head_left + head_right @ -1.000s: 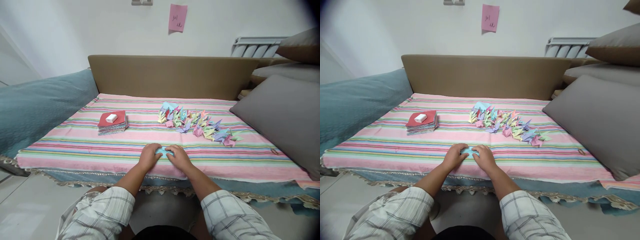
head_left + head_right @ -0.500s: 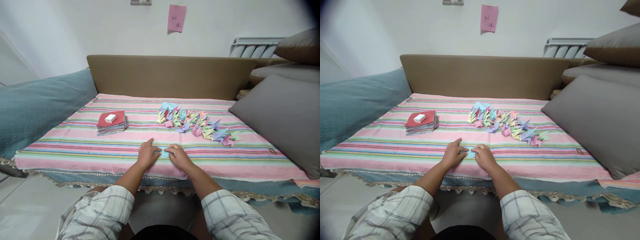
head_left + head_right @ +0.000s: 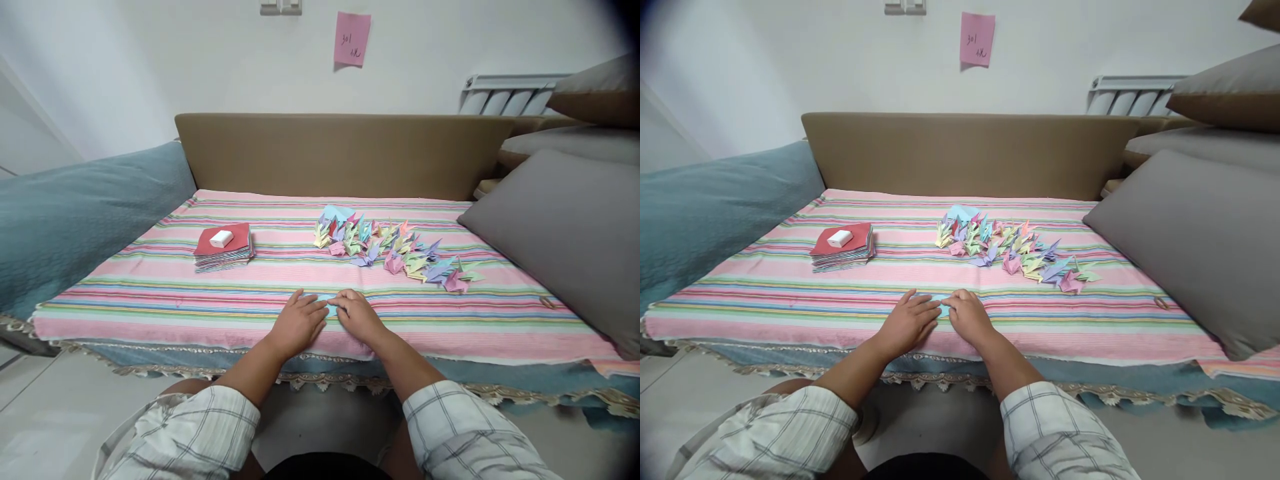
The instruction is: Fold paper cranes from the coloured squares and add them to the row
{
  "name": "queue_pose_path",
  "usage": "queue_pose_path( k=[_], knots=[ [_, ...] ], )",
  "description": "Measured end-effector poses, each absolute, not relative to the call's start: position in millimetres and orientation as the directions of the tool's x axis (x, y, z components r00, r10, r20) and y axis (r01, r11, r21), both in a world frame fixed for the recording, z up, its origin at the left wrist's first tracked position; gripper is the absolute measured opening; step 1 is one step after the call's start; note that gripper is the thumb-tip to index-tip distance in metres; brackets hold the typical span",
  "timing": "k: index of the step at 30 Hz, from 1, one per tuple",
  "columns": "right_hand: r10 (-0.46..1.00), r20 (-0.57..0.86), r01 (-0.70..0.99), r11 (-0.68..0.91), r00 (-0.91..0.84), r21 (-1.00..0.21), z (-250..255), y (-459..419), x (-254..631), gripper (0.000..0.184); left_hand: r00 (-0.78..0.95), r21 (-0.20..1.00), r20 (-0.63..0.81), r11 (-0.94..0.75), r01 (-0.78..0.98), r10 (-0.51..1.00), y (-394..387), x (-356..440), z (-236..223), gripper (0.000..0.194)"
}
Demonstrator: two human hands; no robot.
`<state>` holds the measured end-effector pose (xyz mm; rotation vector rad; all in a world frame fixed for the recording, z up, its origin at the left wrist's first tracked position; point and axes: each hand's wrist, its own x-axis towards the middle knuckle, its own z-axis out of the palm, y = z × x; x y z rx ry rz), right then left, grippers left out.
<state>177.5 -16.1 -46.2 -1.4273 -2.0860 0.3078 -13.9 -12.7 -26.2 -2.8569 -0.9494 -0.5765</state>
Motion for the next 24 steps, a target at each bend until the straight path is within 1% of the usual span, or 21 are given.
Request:
queue_pose_path(
  k=[4,8,11,14,19,22,24],
  knots=[
    [0.88,0.397,0.742,0.445,-0.26,-0.502,-44.3,-19.2,182.2,0.03,0.768,0.085,0.323,-0.825,0.558,0.553,-3.0,-16.8,-28.2,0.028],
    [0.824,0.457,0.741,0.529,-0.334,-0.413,-43.2,-24.3,186.9,0.025,0.762,0.136,0.331,-0.827,0.545,0.556,4.5,-13.1,-25.3,0.021],
    [0.814,0.451,0.771,0.536,-0.366,-0.343,-40.9,-28.8,187.8,0.026,0.751,0.128,0.366,-0.829,0.545,0.55,4.4,-9.3,-22.9,0.016],
    [0.814,0.435,0.789,0.535,-0.385,-0.302,-36.8,-32.9,187.5,0.022,0.742,0.105,0.398,-0.83,0.547,0.54,2.6,-6.9,-21.2,0.021],
    [0.812,0.458,0.802,0.522,-0.363,-0.29,-33.4,-32.5,184.6,0.022,0.687,0.095,0.412,-0.778,0.621,0.599,1.9,-3.9,-18.2,0.024],
    [0.8,0.483,0.797,0.529,-0.356,-0.29,-35.6,-28.5,181.6,0.016,0.654,0.144,0.409,-0.752,0.643,0.637,1.2,-2.3,-14.7,0.023],
    [0.793,0.492,0.78,0.544,-0.359,-0.308,-37.1,-26.3,180.2,0.015,0.643,0.191,0.387,-0.739,0.646,0.661,0.0,-2.0,-11.6,0.025]
  ],
)
